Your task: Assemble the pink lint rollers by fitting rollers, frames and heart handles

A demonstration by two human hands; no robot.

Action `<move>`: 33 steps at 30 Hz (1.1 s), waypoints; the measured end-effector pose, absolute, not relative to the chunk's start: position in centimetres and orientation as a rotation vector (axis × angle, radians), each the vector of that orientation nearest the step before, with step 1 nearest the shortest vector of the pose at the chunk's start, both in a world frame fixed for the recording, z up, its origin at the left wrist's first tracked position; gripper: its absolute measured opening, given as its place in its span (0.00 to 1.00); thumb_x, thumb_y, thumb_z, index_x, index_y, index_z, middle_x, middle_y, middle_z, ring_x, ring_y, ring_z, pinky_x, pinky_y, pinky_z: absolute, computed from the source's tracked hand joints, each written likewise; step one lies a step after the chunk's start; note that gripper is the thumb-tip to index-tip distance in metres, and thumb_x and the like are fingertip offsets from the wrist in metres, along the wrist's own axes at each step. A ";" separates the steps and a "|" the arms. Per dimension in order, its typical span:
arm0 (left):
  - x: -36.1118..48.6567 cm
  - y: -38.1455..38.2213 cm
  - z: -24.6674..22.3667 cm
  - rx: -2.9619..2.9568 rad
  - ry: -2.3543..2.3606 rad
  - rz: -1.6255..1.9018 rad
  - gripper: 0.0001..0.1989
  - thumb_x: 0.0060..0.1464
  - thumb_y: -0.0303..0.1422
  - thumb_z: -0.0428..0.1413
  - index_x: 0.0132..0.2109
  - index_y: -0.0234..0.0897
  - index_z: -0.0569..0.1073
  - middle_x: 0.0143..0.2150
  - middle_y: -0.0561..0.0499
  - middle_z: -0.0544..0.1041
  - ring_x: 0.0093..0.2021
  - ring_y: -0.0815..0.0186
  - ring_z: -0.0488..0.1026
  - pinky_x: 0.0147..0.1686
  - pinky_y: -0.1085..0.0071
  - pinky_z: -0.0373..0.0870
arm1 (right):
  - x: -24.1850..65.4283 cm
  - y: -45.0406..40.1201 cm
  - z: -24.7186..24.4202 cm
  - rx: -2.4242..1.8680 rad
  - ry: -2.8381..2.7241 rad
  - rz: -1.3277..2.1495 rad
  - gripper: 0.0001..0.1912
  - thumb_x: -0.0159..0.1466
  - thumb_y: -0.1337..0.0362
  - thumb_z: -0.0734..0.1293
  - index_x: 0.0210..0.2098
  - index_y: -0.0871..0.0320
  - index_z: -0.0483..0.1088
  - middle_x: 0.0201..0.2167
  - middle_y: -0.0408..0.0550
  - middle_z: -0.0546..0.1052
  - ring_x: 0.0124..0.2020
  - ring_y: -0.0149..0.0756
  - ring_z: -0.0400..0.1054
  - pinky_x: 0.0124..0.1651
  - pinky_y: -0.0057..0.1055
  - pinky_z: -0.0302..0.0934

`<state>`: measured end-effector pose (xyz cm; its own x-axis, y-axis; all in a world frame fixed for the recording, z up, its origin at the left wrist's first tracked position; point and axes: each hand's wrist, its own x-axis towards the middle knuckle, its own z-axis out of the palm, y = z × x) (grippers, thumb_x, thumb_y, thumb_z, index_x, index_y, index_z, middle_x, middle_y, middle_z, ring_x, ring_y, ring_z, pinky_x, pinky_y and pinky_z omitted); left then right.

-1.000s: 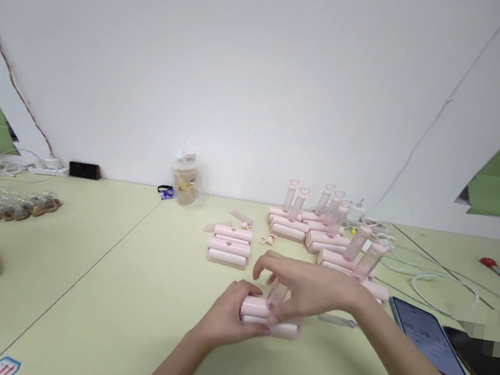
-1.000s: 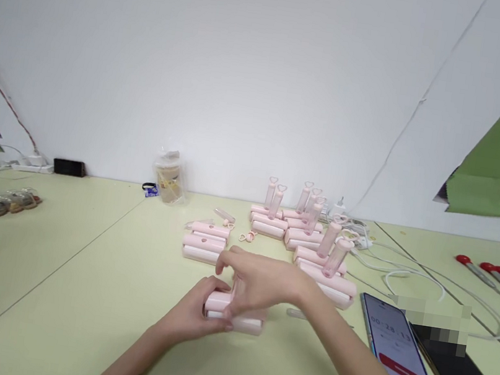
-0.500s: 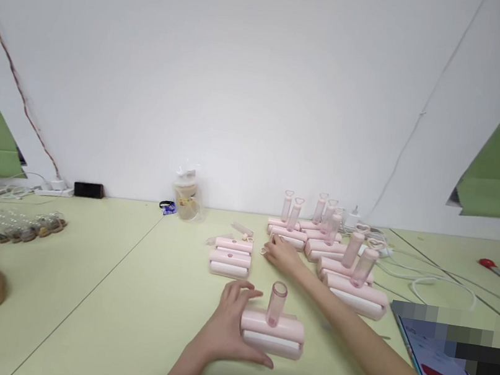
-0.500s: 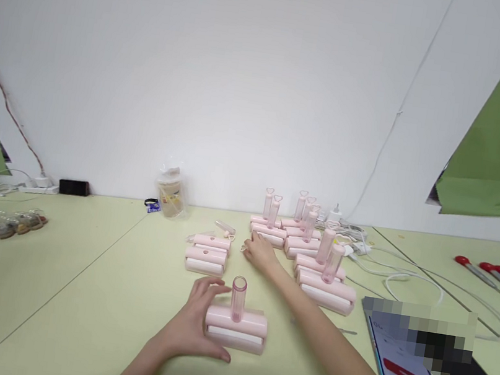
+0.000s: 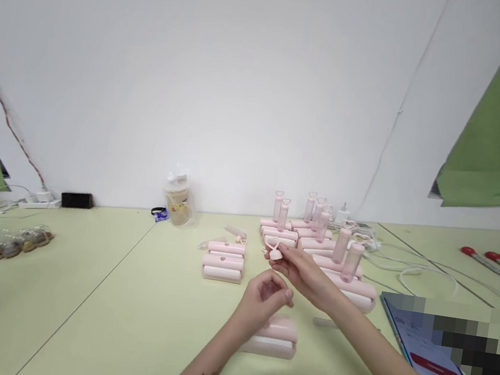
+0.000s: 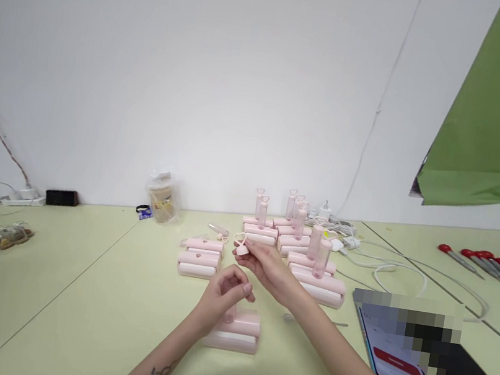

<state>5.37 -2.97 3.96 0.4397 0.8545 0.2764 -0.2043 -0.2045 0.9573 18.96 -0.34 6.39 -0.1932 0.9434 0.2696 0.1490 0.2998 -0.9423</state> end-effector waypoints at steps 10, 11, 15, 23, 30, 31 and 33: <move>6.1 -2.4 1.3 1.309 0.512 1.136 0.32 0.23 0.62 0.58 0.18 0.37 0.61 0.13 0.59 0.58 0.14 0.76 0.53 0.15 0.75 0.47 | 17.4 -4.4 7.9 -0.929 -1.569 1.133 0.12 0.59 0.55 0.66 0.32 0.58 0.73 0.30 0.46 0.75 0.28 0.36 0.71 0.29 0.30 0.64; 6.3 -2.3 1.2 1.283 0.491 1.149 0.34 0.26 0.67 0.52 0.18 0.37 0.61 0.12 0.59 0.56 0.13 0.76 0.52 0.14 0.74 0.47 | 17.3 -4.7 7.9 -0.930 -1.600 1.143 0.12 0.59 0.55 0.66 0.31 0.58 0.73 0.29 0.46 0.75 0.23 0.34 0.70 0.26 0.30 0.64; 6.6 -2.3 0.9 1.181 0.435 1.176 0.35 0.39 0.68 0.37 0.22 0.38 0.61 0.11 0.59 0.55 0.12 0.75 0.51 0.13 0.75 0.46 | 17.0 -5.3 7.8 -0.916 -1.665 1.122 0.12 0.60 0.55 0.64 0.33 0.58 0.72 0.28 0.45 0.74 0.19 0.34 0.69 0.24 0.31 0.65; 6.5 -2.9 1.6 1.111 0.404 1.172 0.33 0.44 0.65 0.39 0.22 0.37 0.62 0.12 0.58 0.56 0.14 0.74 0.53 0.15 0.76 0.48 | 17.2 -5.4 6.6 -0.985 -1.578 1.015 0.11 0.59 0.55 0.65 0.35 0.56 0.72 0.27 0.46 0.75 0.20 0.35 0.70 0.25 0.32 0.67; 6.5 -2.8 1.8 1.089 0.425 1.186 0.31 0.42 0.64 0.44 0.22 0.37 0.62 0.11 0.58 0.57 0.13 0.74 0.54 0.14 0.76 0.50 | 17.1 -5.3 5.7 -0.953 -1.594 0.997 0.09 0.60 0.57 0.65 0.35 0.55 0.71 0.26 0.44 0.73 0.20 0.32 0.68 0.25 0.30 0.67; 6.5 -2.8 1.9 1.087 0.431 1.190 0.31 0.43 0.63 0.45 0.21 0.37 0.63 0.11 0.58 0.57 0.13 0.74 0.55 0.14 0.76 0.52 | 17.1 -5.3 5.7 -0.951 -1.584 0.994 0.09 0.60 0.57 0.65 0.35 0.55 0.70 0.26 0.43 0.72 0.19 0.31 0.68 0.23 0.30 0.66; 6.5 -2.9 2.1 1.081 0.445 1.189 0.29 0.44 0.60 0.48 0.22 0.36 0.65 0.11 0.59 0.59 0.13 0.75 0.56 0.15 0.76 0.55 | 16.9 -5.4 5.5 -0.952 -1.550 0.976 0.10 0.60 0.56 0.65 0.35 0.55 0.70 0.27 0.43 0.71 0.18 0.29 0.66 0.19 0.27 0.64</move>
<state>6.54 -2.92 2.08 0.3645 0.8993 0.2418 -0.5201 -0.0188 0.8539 16.89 -5.40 5.55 -0.1605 0.9268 0.3396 0.0940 0.3568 -0.9294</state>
